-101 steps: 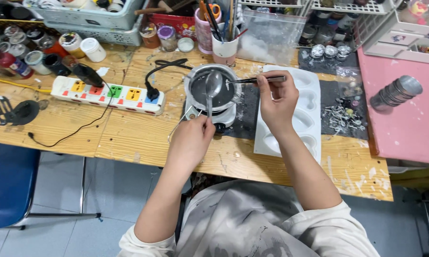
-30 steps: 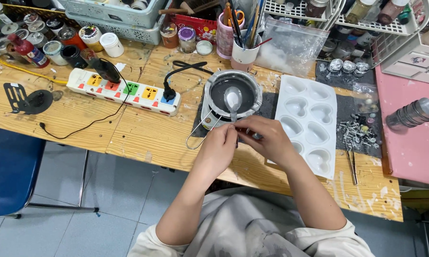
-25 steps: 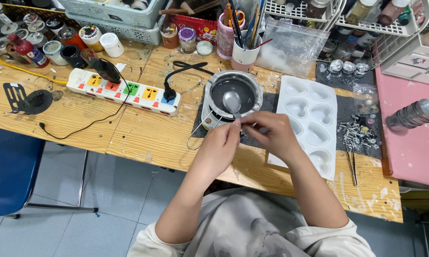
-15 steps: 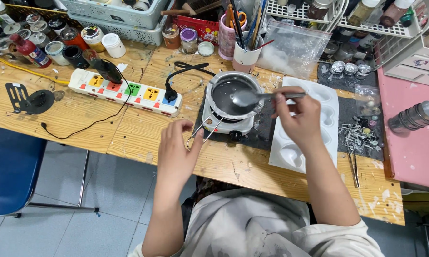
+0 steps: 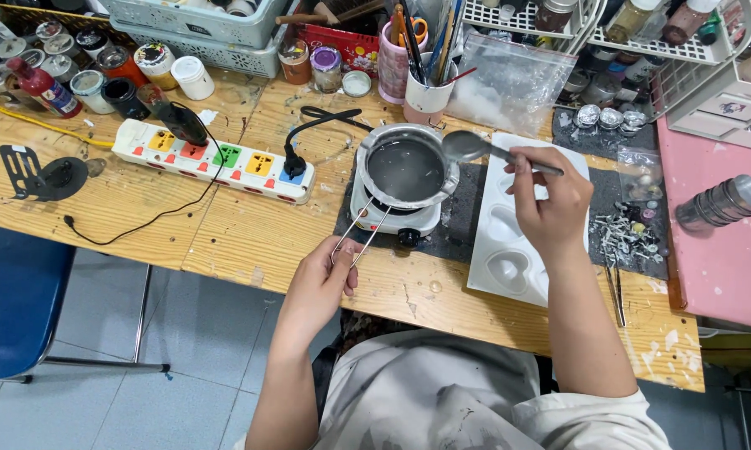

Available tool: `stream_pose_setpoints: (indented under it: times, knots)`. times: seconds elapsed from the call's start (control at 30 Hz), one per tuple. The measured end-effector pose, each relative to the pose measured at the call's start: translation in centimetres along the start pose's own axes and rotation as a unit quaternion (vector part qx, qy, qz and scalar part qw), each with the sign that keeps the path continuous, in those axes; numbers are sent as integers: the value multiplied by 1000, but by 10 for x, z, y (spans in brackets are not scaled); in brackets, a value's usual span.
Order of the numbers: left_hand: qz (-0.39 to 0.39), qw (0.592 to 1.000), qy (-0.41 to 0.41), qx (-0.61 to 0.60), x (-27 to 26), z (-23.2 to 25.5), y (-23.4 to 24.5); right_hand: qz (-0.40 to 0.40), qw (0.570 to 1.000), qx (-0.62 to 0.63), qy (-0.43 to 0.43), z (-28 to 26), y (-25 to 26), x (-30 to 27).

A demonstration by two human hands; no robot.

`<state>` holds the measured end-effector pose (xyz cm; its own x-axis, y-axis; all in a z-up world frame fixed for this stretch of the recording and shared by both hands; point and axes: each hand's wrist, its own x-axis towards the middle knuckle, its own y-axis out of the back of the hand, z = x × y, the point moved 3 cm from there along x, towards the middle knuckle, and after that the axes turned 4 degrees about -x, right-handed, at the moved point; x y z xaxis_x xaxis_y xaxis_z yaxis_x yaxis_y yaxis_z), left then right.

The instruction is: Melting and stirring wax in a heating pot at a workbench for candle making.

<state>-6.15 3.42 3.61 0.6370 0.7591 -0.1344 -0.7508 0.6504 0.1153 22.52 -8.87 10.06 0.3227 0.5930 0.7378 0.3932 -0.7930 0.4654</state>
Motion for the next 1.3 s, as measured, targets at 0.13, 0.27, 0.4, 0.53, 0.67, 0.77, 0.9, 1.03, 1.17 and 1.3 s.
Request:
stream_pose_setpoints:
  times: [0.13, 0.27, 0.4, 0.53, 0.67, 0.77, 0.9, 1.03, 1.17, 1.3]
  knots:
    - [-14, 1000, -4, -13, 0, -6, -4, -25, 999, -39, 7, -11, -11, -1]
    - [-58, 994, -5, -94, 3, -33, -11, -32, 999, -13, 29, -19, -15, 6]
    - [-115, 978, 14, -176, 5, -48, -22, -44, 999, -30, 3, -21, -8, 18]
    - [-144, 972, 36, -179, 7, -31, -30, -90, 996, -16, -9, -23, -10, 24]
    - [-146, 966, 41, -209, 11, -36, -42, -162, 987, -19, 15, -31, -15, 26]
    - [-149, 965, 35, -213, 13, -36, -49, -143, 987, -42, 52, -42, -10, 33]
    - [-160, 965, 21, -208, 11, -35, -56, -98, 988, -80, 87, -38, 1, 38]
    - [-161, 957, 34, -237, 10, -36, -57, -74, 988, -97, 93, -23, 5, 33]
    - [-157, 951, 38, -264, 9, -37, -59, -76, 992, -82, 65, -16, 2, 22]
    - [-162, 951, 21, -262, 11, -40, -63, -97, 984, -97, 117, -23, -14, 13]
